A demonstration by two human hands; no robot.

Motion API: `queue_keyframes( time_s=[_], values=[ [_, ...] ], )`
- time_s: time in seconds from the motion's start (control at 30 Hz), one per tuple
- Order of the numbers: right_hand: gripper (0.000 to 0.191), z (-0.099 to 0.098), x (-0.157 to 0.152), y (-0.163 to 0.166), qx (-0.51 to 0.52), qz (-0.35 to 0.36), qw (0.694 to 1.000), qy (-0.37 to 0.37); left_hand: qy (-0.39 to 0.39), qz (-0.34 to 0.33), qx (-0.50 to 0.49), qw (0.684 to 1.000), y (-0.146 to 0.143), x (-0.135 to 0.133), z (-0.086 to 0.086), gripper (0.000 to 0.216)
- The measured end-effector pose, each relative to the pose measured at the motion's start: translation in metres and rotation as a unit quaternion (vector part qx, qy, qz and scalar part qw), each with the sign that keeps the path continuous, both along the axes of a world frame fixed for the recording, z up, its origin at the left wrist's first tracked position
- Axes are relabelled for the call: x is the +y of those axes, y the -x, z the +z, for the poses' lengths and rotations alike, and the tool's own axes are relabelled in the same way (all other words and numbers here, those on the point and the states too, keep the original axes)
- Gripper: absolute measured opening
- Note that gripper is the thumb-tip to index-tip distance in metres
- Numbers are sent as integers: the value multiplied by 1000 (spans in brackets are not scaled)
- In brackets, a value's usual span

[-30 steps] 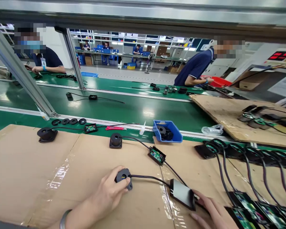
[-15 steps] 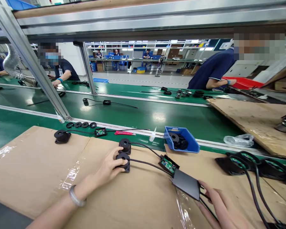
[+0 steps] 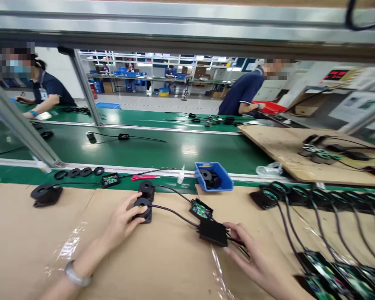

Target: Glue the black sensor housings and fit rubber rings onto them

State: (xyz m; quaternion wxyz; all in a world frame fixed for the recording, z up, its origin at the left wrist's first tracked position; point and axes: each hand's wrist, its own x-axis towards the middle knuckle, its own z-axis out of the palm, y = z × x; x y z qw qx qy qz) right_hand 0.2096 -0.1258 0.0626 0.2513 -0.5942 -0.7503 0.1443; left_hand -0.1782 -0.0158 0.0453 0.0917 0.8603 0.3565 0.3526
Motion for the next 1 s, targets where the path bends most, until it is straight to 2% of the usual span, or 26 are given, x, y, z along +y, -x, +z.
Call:
queue_keyframes(
  time_s=[0.1,0.2,0.37,0.53,0.63,0.77,0.87,1.0],
  values=[
    [38,5,-8,8,9,19,996,81,-14,0,12,1000,3,4,-1,15],
    [41,5,-4,13,-19,21,994,109,-16,5,27,999,6,8,-5,15],
    [50,4,18,17,-76,-10,994,76,-43,10,22,999,10,16,-14,19],
    [49,15,31,18,-146,-41,988,26,-54,11,12,998,16,25,-27,19],
    [53,28,41,-9,-171,-76,982,-6,-58,12,13,998,17,25,-33,21],
    [33,47,61,-76,-202,-199,957,-54,-72,31,12,997,14,21,-33,23],
    [28,53,74,-117,-217,-248,941,-70,-64,38,23,997,11,17,-25,28],
    [30,51,80,-133,-219,-251,939,-80,-86,69,14,994,0,-3,-4,30]
  ],
)
